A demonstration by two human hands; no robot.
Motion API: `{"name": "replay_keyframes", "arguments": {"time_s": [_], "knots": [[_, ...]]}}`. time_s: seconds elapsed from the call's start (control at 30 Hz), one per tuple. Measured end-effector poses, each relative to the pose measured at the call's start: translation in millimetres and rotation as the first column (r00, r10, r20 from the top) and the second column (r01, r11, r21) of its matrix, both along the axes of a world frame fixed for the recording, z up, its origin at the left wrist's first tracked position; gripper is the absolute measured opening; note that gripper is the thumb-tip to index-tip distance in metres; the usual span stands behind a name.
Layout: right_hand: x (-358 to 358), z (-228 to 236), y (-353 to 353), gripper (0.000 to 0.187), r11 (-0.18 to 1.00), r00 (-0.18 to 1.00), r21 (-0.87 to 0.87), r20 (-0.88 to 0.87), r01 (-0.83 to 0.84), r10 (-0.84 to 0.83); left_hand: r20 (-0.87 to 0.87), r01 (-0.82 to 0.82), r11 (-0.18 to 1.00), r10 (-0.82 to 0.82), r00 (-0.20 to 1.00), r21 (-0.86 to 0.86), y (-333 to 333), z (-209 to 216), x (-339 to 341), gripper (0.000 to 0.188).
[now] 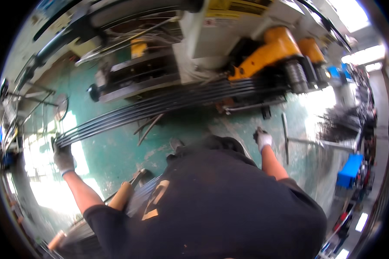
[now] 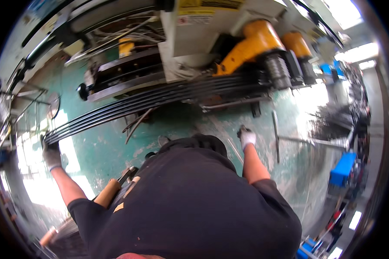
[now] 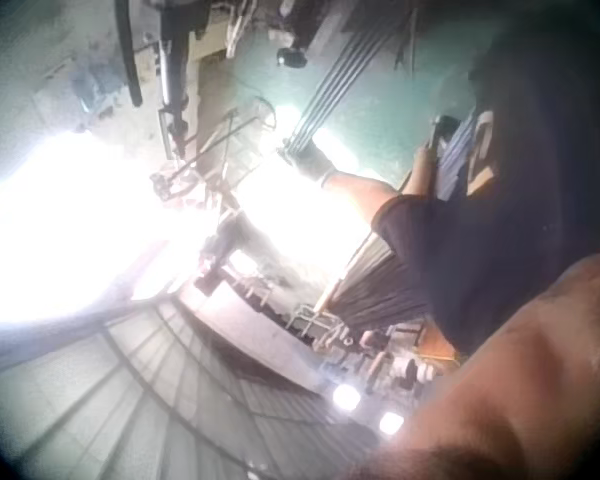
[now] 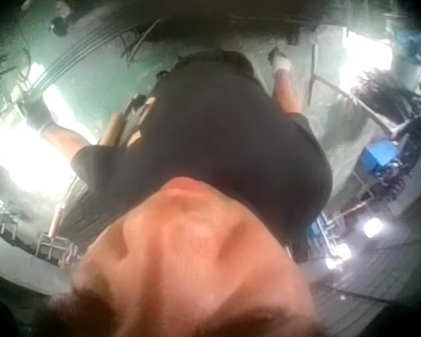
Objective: The person repeatedly picks up bundles of long black metal rods from a floor stack, feeds them into a yellow and white bending machine, and removes the bent rods to place them on a nearby rack. The cycle of loading, bending, and stacking is repeated throughout the clip.
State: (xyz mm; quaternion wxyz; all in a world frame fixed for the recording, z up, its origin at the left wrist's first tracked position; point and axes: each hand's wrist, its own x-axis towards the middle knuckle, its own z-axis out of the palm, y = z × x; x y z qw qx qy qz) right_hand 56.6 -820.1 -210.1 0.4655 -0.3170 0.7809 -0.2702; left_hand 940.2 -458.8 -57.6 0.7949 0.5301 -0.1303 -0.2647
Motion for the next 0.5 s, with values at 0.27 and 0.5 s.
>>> {"name": "replay_keyframes", "arguments": {"time_s": [0.27,0.5], "knots": [[2,6,-7,0.026,0.999,0.996,-0.026,0.088,-0.029,0.031,-0.403,-0.059,0.974,-0.036,0.914,-0.220,-19,-5,9,0.051],[-6,-1,-46,0.026,0.993,0.992,-0.005,0.048,-0.120,0.120,-0.416,-0.513,0.854,0.436,0.798,-0.088,-52,1,-85,0.059]]}}
